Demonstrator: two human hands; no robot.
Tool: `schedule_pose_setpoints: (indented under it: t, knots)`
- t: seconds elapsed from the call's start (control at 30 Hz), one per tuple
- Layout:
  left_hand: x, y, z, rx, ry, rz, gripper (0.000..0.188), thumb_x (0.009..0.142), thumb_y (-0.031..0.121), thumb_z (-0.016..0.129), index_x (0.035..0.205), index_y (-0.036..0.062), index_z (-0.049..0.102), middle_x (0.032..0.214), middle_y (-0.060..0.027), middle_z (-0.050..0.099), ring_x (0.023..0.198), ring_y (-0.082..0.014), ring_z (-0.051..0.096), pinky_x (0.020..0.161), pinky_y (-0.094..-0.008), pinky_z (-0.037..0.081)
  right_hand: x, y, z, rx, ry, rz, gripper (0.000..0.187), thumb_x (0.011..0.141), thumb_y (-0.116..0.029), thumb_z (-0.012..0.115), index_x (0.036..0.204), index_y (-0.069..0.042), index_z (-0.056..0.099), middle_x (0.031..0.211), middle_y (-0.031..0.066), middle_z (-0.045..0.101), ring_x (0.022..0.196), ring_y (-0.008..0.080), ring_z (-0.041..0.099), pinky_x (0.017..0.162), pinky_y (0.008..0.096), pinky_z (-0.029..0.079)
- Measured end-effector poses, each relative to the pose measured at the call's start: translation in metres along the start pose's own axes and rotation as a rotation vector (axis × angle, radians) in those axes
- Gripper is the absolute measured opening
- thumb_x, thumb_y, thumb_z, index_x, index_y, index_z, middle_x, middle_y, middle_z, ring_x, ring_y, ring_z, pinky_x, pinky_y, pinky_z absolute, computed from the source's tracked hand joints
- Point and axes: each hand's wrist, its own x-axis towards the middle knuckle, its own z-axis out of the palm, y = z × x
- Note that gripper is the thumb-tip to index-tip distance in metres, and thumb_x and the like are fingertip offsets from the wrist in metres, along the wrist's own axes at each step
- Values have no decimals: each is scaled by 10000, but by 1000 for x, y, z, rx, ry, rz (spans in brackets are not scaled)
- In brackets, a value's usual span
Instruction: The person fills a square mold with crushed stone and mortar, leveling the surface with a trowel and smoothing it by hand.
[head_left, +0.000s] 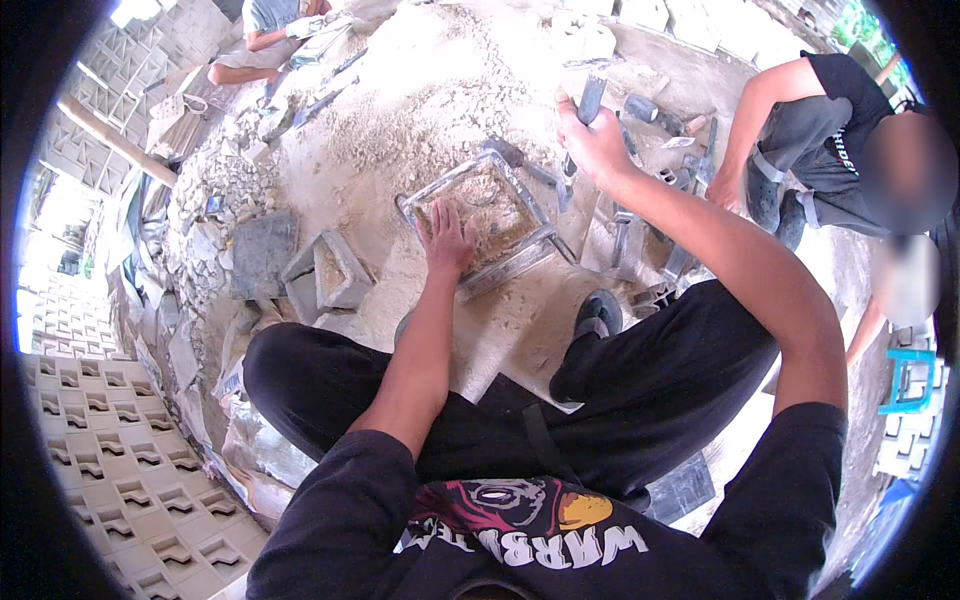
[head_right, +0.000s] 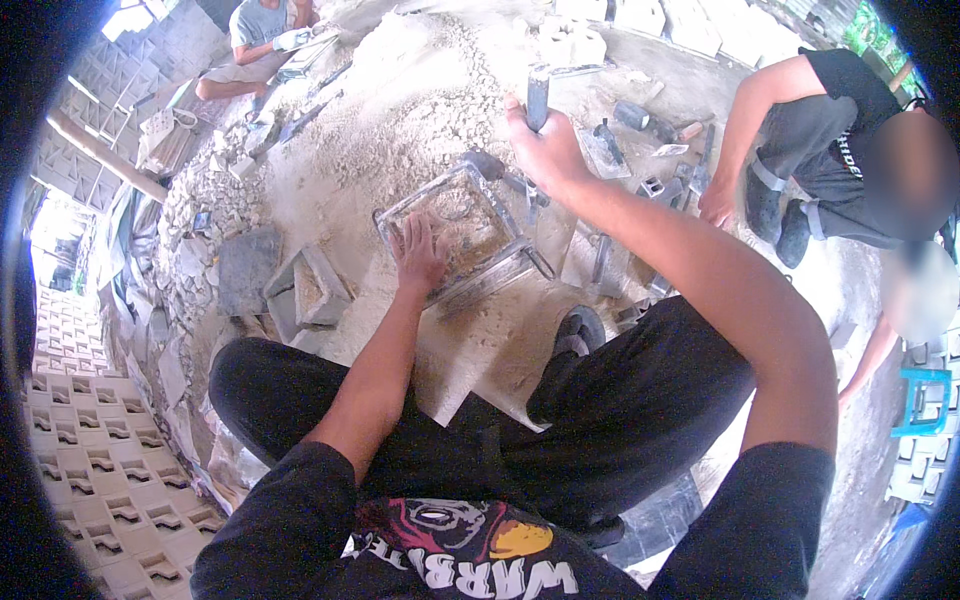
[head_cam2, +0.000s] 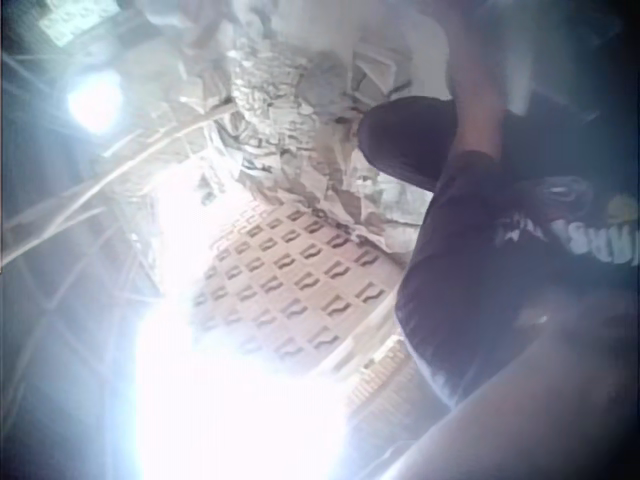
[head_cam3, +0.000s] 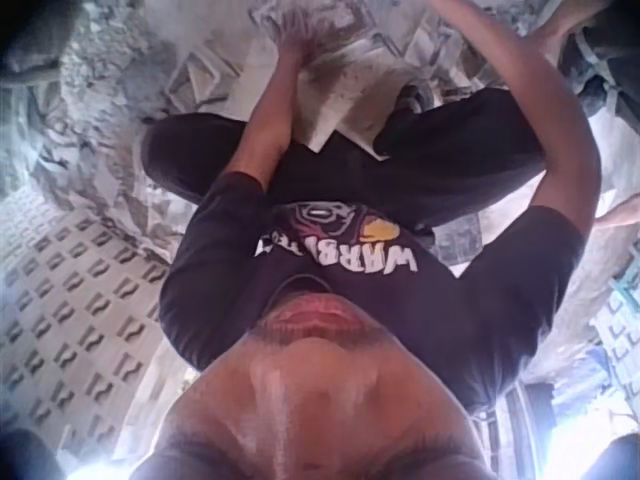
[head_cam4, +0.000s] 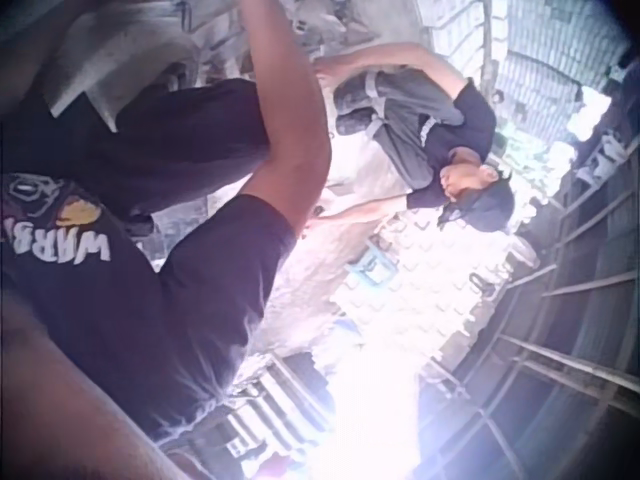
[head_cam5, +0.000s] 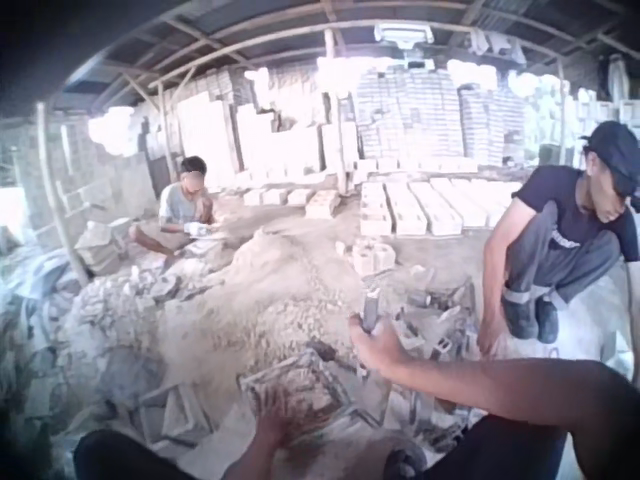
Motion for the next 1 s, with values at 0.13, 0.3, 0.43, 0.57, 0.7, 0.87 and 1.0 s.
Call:
schedule_pose_setpoints:
  t: [0.13, 0.3, 0.43, 0.57, 0.7, 0.87, 1.0]
  knots:
    - [-23, -7, 11, -50, 166, -94, 717, 980, 469, 340, 1493, -18, 219, 1582, -174, 167, 1478, -302, 111, 1180, -524, 19, 4, 29, -6, 79, -6, 23, 502, 967, -423, 555, 618, -64, 530, 532, 11, 522, 471, 114, 489, 470, 301, 383]
    - [-53, 7, 22, 46, 77, -103, 718, 976, 468, 361, 1475, -35, 249, 1570, -190, 194, 1472, -328, 120, 1179, -525, 41, 0, 20, 6, 118, -45, 98, 422, 969, -396, 579, 694, -90, 487, 578, -15, 448, 512, 98, 458, 490, 258, 367]
    - [-60, 28, 17, 10, 196, 25, 686, 971, 443, 399, 1461, -25, 289, 1553, -189, 243, 1462, -322, 166, 1174, -534, 81, 2, 16, 17, 63, -116, 48, 461, 970, -425, 563, 655, -99, 485, 568, -12, 471, 505, 94, 462, 493, 262, 387]
    - [-48, 28, 6, 37, 81, 273, 647, 969, 416, 412, 1445, -13, 327, 1534, -168, 297, 1448, -291, 222, 1168, -542, 116, -15, 1, 33, -24, -106, 27, 569, 969, -474, 523, 558, -81, 506, 504, -2, 488, 463, 121, 452, 463, 333, 354]
    - [-30, 35, 4, 52, 18, 240, 636, 965, 418, 405, 1441, 1, 348, 1512, -150, 350, 1435, -277, 263, 1168, -542, 123, -13, 8, 32, -101, -162, 56, 602, 969, -499, 504, 554, -64, 515, 507, 15, 507, 475, 138, 486, 477, 343, 374]
    - [-9, 12, 8, 67, 39, 153, 648, 968, 445, 375, 1449, 12, 347, 1503, -155, 367, 1430, -277, 278, 1175, -534, 101, -10, 20, 32, -122, -161, 83, 608, 960, -525, 503, 566, -62, 538, 517, 26, 530, 493, 157, 512, 504, 350, 397]
    - [-4, 11, 7, 22, 6, 123, 689, 967, 474, 355, 1476, 14, 287, 1531, -165, 309, 1450, -277, 226, 1181, -530, 62, -4, 33, 28, -158, -159, 83, 609, 951, -540, 510, 575, -62, 545, 530, 30, 543, 506, 158, 525, 515, 352, 406]
